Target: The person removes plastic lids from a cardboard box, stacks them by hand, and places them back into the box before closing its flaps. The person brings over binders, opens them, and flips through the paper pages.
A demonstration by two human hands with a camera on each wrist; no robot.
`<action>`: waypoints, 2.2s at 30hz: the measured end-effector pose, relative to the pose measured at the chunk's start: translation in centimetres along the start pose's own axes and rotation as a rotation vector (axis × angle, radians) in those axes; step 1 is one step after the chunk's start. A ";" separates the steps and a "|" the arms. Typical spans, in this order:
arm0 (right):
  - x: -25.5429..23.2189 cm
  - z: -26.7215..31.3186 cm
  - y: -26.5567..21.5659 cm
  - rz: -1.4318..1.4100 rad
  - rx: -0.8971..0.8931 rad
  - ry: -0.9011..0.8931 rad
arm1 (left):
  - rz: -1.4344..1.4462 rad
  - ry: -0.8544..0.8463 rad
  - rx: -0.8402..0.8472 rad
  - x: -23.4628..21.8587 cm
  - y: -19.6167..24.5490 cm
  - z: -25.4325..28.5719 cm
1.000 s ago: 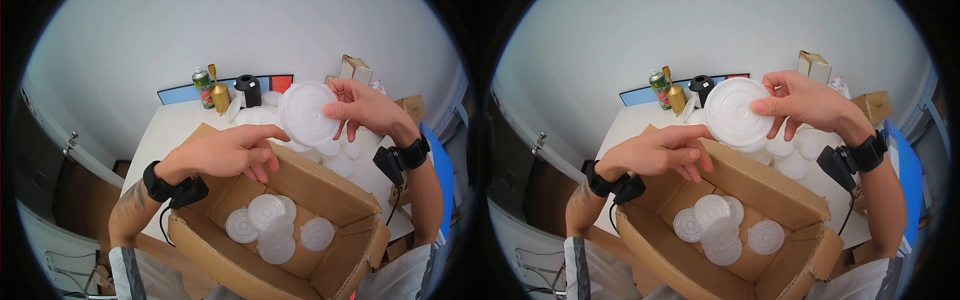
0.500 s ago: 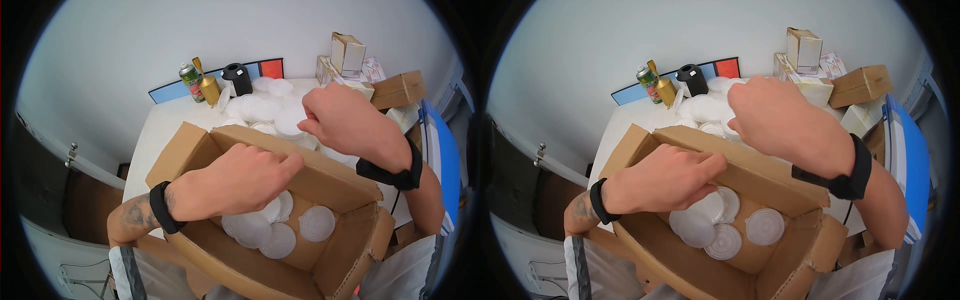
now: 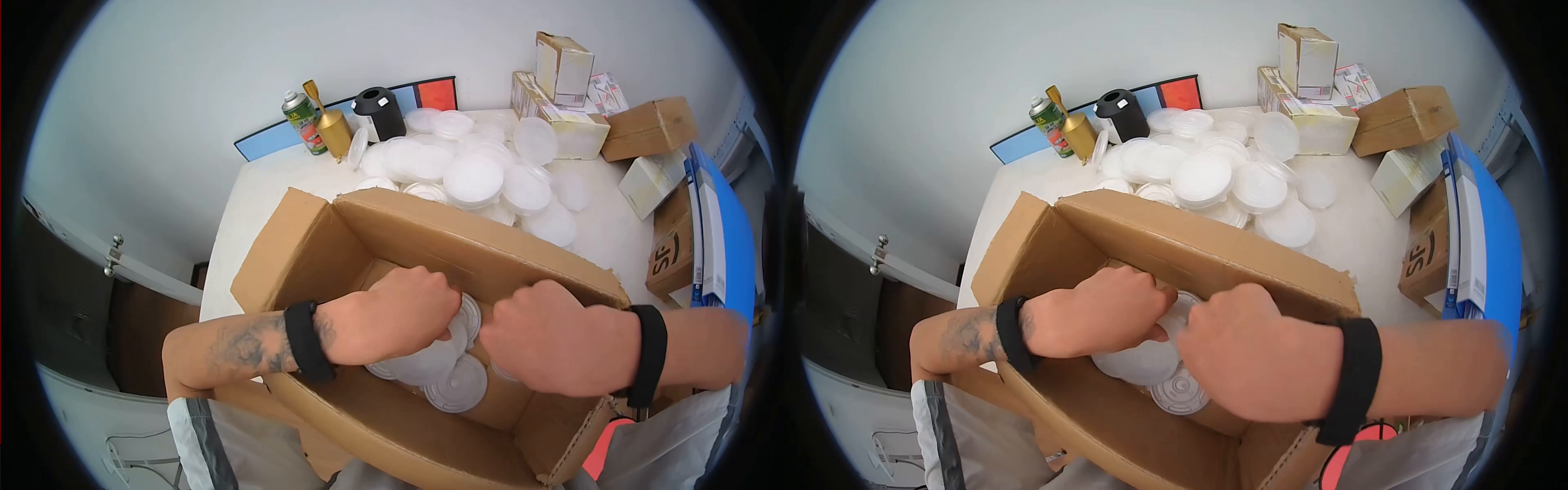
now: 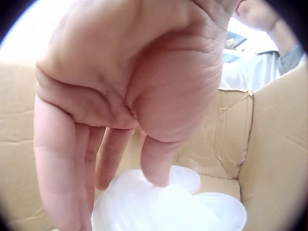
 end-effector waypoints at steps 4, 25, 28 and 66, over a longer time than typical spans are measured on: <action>1.0 -2.9 1.9 0.027 -0.095 0.201 | 0.028 0.057 0.050 -0.1 1.8 1.3; 5.3 -10.2 2.5 -0.169 0.027 0.087 | 0.225 -0.120 0.177 2.5 3.4 3.5; 4.9 -10.4 1.9 -0.123 0.075 0.055 | 0.147 -0.154 0.195 1.1 3.7 4.2; -4.9 -2.4 0.8 0.247 0.448 0.218 | -0.239 -0.253 -0.007 5.3 0.1 1.4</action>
Point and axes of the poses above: each hand's wrist, its own z-axis away from the middle knuckle, its own x-axis out of the palm, y = z × x, the point moved 6 cm from there along -z, towards the middle knuckle, and after that the axes turned 2 degrees about x, right-handed, at the moved point
